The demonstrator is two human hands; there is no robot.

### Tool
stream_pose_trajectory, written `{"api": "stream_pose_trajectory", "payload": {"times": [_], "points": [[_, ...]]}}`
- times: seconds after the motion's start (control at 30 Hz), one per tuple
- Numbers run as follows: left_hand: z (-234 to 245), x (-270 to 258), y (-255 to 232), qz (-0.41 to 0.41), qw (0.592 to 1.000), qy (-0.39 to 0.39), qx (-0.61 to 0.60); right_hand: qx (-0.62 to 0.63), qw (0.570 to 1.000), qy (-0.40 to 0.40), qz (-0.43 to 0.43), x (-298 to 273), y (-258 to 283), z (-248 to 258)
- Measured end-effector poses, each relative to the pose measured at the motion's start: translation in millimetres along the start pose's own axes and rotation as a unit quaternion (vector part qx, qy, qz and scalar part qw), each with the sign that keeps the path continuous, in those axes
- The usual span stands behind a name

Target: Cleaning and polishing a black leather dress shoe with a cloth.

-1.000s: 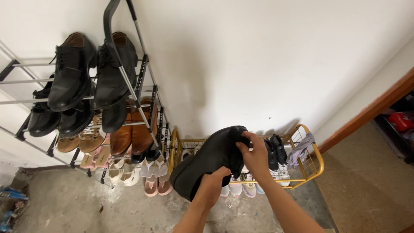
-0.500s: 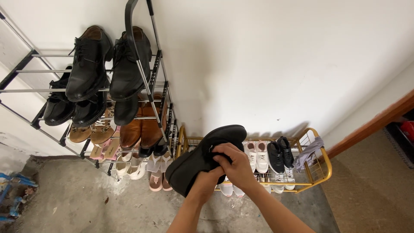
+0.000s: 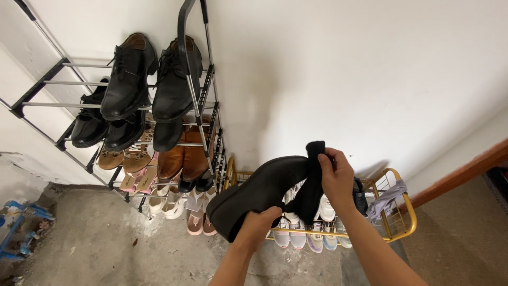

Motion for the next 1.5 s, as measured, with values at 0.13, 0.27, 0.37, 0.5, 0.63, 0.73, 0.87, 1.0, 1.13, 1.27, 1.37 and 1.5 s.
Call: {"api": "stream_pose_trajectory", "payload": {"times": [0.13,0.27,0.37,0.5,0.63,0.73,0.87,1.0,1.13,1.27,1.37,1.5], "points": [[2,7,-6,-0.024,0.991,-0.03,0.125,0.099,0.995,0.023,0.018,-19,34,-27],[-8,13,3,-0.045,0.992,-0.011,0.121,0.054,0.986,0.146,0.063,-40,33,-58],[-8,21,8,-0.087,0.991,0.003,0.1,0.023,0.976,0.214,0.026,-57,52,-72],[4,56,38,-0.134,0.977,0.079,0.147,0.076,0.939,0.318,0.111,-74,72,-77],[5,50,44,-0.134,0.969,-0.01,0.205,0.053,0.948,0.255,0.183,-54,47,-75],[4,30,38,-0.079,0.98,-0.051,0.174,-0.096,0.986,0.126,0.046,-27,10,-62],[11,36,31,-0.115,0.974,-0.048,0.188,0.003,0.986,0.165,-0.026,-34,4,-72],[26,70,47,-0.104,0.967,-0.014,0.233,0.066,0.938,0.279,0.197,-71,69,-95],[23,56,30,-0.188,0.961,-0.023,0.204,0.037,0.927,0.301,0.221,-48,60,-96],[21,47,30,-0.15,0.97,-0.064,0.183,0.015,0.961,0.204,0.186,-18,49,-86],[24,60,40,-0.141,0.971,-0.064,0.182,0.018,0.969,0.207,0.137,-34,36,-96],[32,81,47,-0.237,0.941,0.035,0.238,0.01,0.944,0.287,0.164,-69,69,-107]]}}
Point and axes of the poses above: each hand's wrist, its own x-axis towards the middle knuckle, its own z-axis out of the back of the hand, y = z × x, the point moved 4 cm from there along x, towards the middle knuckle, and after that the axes turned 3 degrees about x, right-handed, at the moved point
